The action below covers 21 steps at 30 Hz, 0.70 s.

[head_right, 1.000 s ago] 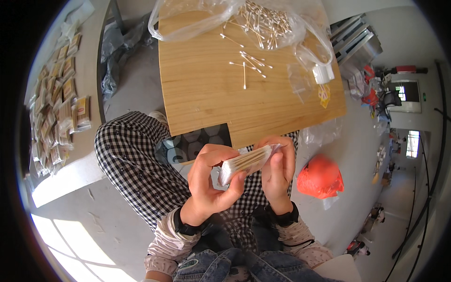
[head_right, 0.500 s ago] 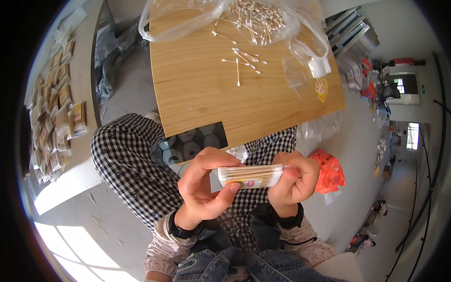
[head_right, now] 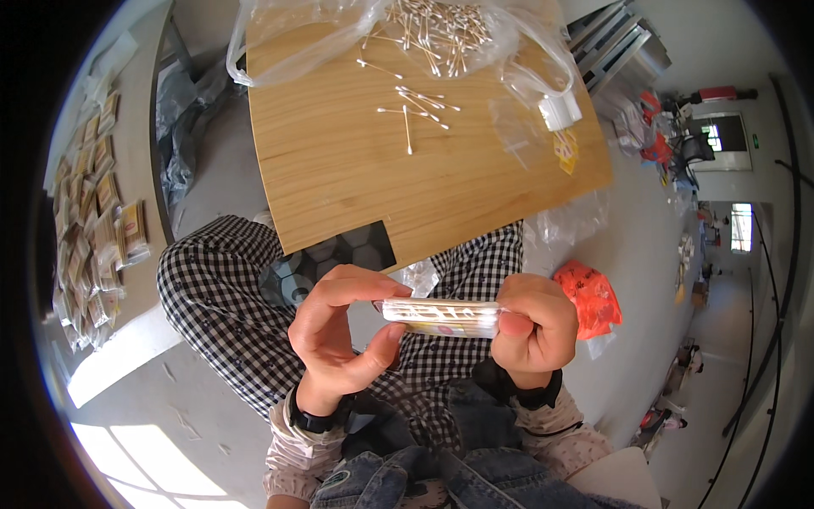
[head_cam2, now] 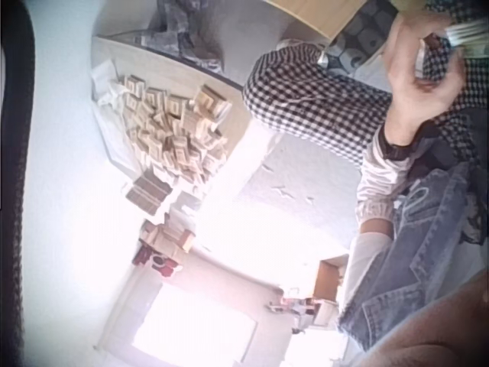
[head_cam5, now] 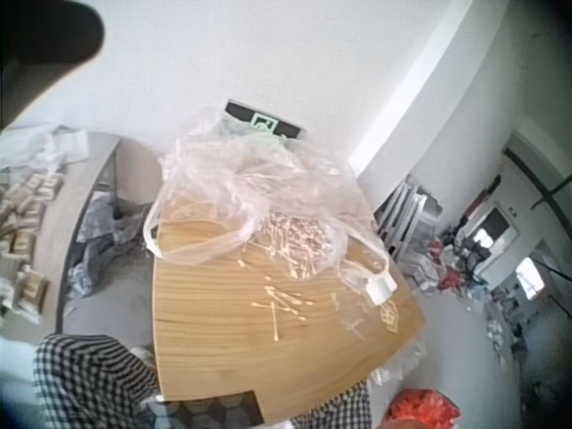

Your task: The recorder is packaging cotton swabs into small plastic bags and organizing loose swabs on a table.

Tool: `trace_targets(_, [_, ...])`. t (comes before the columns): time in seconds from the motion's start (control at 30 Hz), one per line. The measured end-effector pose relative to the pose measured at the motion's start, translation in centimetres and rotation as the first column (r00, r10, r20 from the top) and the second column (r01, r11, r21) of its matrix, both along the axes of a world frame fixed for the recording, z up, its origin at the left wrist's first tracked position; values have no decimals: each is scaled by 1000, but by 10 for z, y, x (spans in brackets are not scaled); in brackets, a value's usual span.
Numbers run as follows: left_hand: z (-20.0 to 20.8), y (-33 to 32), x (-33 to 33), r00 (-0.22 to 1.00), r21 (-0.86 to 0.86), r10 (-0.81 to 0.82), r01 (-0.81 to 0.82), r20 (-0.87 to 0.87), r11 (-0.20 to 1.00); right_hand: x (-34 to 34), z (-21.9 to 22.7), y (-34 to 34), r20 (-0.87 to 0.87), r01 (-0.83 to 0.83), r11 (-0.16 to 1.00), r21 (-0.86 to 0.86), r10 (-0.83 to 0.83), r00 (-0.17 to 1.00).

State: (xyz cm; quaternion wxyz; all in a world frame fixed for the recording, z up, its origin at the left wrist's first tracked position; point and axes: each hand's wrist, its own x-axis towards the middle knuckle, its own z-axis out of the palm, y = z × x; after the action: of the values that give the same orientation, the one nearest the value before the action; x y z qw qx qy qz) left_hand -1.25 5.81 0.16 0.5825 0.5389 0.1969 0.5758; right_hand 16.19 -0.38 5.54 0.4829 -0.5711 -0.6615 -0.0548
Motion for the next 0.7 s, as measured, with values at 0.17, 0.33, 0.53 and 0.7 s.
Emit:
trace_targets(0.17, [0,4,0,995,42,-22,26,-93,999,17,4,-2,24,-95,994,-50,96,995])
trace_targets(0.33, [0,8,-1,978,136,6,23,-210,990,23,25,10,128,-194,954,-229,227,965])
trace_targets(0.53, [-3,10,1,944,141,-63,114,-323,983,27,40,25,144,-222,827,-517,340,929])
trace_targets(0.7, [-3,10,4,895,66,-119,163,-430,984,25,37,32,171,-184,790,-584,342,924])
